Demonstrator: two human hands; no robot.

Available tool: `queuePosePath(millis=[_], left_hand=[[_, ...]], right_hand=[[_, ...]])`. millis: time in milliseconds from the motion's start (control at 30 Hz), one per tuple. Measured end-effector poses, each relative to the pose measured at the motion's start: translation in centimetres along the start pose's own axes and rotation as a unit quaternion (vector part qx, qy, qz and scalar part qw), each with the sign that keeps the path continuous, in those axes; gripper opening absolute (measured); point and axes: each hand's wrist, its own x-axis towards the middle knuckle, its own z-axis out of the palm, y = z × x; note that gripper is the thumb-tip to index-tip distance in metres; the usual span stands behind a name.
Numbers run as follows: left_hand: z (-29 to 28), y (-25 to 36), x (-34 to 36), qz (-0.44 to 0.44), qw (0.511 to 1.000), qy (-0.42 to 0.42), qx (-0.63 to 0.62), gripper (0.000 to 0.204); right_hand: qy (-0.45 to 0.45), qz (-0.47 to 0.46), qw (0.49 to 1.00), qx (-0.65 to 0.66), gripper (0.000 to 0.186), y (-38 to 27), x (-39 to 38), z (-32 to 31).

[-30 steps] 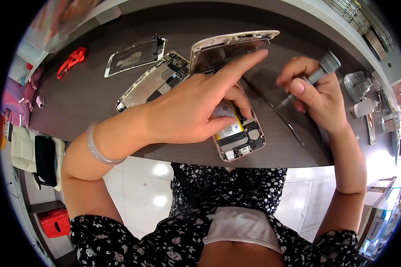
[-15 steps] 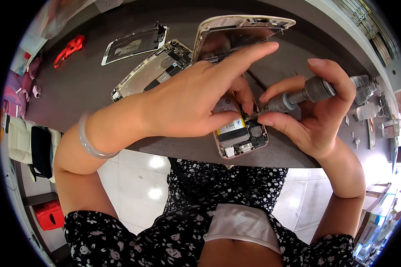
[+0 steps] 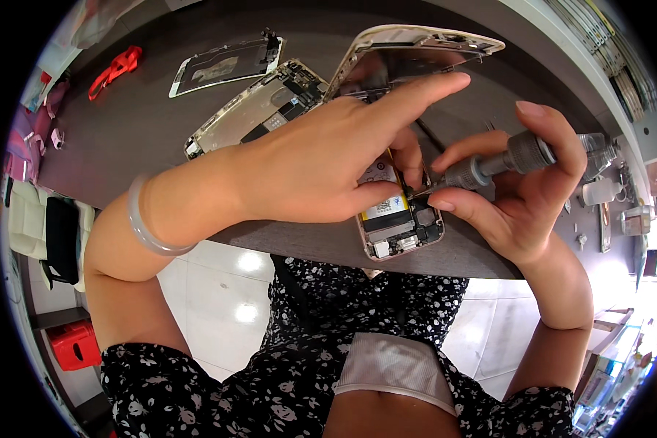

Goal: The person disassembles a smartphone, removes the old battery, and installs a new one. They use tweezers to disconnect components and a screwdriver to remove screws before placing the new battery into the chassis and reassembling the device.

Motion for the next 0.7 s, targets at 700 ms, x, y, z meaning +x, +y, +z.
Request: queuePosePath(millis=[700], left_hand=[[0.2, 0.0, -0.1, 0.015, 1.000, 0.007, -0.008, 0.095]], right_hand=[[0.008, -0.018, 0.991, -0.132, 0.085, -1.5, 0.3, 0.1]])
